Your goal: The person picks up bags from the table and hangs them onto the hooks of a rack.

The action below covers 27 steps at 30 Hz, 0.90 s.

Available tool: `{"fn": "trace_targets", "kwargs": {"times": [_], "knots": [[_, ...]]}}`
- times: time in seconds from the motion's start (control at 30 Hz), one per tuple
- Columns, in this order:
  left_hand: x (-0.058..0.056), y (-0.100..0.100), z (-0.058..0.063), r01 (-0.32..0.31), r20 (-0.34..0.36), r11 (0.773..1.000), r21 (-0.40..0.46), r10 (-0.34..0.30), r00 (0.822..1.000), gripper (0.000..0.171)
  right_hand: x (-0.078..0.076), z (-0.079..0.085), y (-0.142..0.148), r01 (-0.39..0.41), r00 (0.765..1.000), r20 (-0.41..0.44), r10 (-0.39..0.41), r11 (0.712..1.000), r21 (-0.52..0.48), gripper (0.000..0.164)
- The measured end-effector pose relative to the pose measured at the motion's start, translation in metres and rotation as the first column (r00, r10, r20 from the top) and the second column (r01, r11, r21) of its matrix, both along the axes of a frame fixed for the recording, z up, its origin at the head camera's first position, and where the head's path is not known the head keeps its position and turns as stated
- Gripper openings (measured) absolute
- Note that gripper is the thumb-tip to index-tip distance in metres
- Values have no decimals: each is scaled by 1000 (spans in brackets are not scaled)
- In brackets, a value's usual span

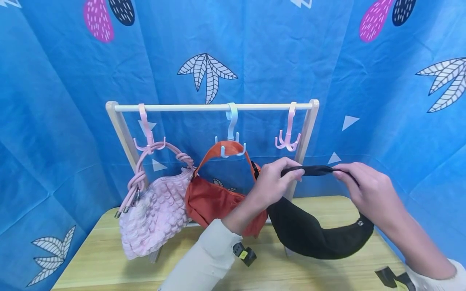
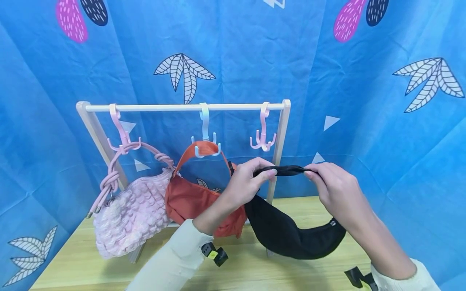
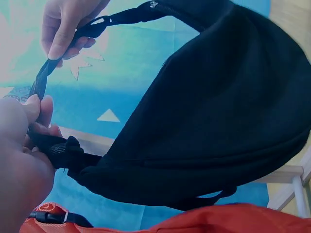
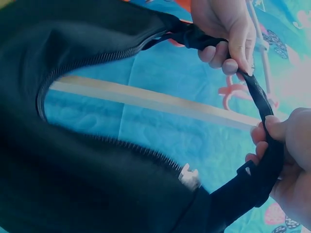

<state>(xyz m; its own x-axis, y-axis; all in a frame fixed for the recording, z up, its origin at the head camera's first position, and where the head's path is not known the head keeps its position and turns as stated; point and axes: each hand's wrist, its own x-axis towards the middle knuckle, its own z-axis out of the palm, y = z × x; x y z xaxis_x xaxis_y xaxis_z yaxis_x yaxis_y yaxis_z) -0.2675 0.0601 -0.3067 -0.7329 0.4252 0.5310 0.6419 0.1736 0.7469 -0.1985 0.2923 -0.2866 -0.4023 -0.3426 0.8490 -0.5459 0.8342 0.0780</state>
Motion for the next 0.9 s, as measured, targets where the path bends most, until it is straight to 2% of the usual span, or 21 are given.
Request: {"fn": "trace_targets", "kwargs": {"times": [0.13,0.23,0.37,0.4,0.5,0.63,0.9], "knots": [[-4,-3,4,-11,-26,1000,13,12,1000,18,-4,4,-2,-10,1000,-3,10,1000,-14,64],[-7,-6,9,-15,-78,1000,3,15,997,19,-8,7,-4,-15,1000,-16,15,1000,-22,59],[-11,-8,15,-19,-182,999,-34,12,983,21,-10,12,-7,8,1000,-8,-8,999,-45,26],[-12,-9,16,-22,-207,999,-45,13,978,21,-10,13,-8,22,1000,-1,-22,998,-51,23],[-14,-12,20,-39,-286,997,-72,17,958,21,-10,16,-12,52,999,9,-51,996,-69,31],[-16,-17,23,-81,-376,991,-106,36,926,23,-13,19,-16,58,998,-5,-59,995,-84,29],[-24,-27,27,-151,-507,978,-142,59,860,26,-19,26,-22,47,998,-37,-49,996,-70,27]]}}
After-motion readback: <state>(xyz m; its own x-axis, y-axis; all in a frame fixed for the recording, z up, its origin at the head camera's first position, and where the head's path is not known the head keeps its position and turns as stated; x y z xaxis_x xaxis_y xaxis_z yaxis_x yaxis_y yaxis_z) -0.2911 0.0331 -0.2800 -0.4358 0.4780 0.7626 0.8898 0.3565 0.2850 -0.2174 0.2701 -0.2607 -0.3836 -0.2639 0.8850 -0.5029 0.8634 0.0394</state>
